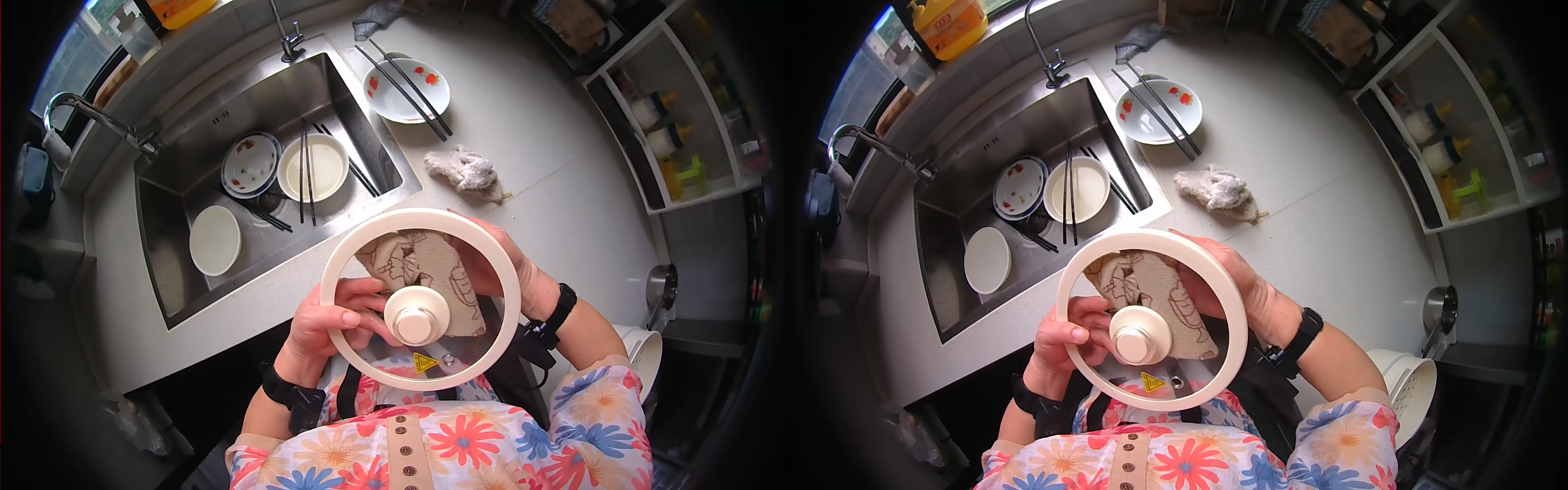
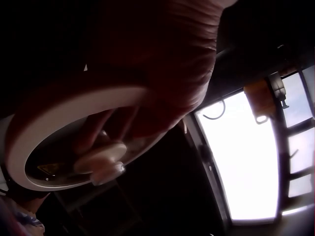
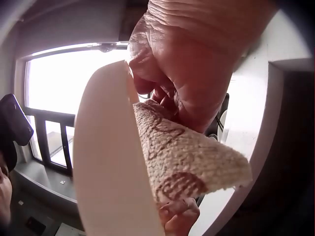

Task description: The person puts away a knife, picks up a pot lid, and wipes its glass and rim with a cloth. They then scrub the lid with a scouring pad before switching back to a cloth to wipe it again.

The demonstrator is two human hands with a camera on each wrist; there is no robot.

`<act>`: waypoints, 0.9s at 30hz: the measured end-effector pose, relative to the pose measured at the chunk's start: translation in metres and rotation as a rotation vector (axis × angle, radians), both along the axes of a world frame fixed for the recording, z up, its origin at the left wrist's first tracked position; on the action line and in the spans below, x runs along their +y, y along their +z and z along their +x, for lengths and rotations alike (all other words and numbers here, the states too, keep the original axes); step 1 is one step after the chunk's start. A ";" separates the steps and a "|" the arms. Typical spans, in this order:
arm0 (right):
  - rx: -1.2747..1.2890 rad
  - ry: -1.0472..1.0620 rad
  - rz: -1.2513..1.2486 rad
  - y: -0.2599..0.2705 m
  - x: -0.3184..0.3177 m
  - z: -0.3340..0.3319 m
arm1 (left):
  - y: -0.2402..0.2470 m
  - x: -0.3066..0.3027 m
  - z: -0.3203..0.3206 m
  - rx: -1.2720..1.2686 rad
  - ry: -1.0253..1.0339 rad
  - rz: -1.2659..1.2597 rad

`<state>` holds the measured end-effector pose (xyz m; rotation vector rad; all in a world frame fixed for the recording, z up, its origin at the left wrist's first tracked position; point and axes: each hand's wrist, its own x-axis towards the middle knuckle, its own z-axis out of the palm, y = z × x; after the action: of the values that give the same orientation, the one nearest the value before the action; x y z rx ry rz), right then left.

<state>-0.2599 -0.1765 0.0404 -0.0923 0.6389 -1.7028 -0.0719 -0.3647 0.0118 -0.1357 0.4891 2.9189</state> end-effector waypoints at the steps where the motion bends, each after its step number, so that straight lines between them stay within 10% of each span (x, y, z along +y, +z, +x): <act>1: 0.032 0.002 0.043 0.008 0.005 0.001 | -0.003 -0.004 0.000 0.020 0.007 -0.004; 11: -0.032 0.084 -0.131 0.013 0.020 0.010 | -0.014 -0.005 -0.002 0.112 -0.031 0.222; 13: 0.142 0.029 0.160 0.033 0.001 0.021 | -0.015 0.002 -0.002 0.105 -0.058 0.258; 14: 0.981 0.113 -0.011 0.037 -0.002 0.020 | -0.010 0.002 -0.003 0.058 -0.065 0.229; 17: 0.311 0.218 0.061 0.034 -0.019 0.025 | -0.008 0.005 -0.003 0.031 -0.119 0.167; 27: 0.176 -0.035 -0.038 0.025 0.009 0.005 | -0.004 -0.001 0.006 0.096 -0.028 0.183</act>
<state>-0.2545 -0.1679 0.0651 -0.2617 0.7415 -1.7535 -0.0658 -0.3659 0.0079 0.0352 0.2331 2.9342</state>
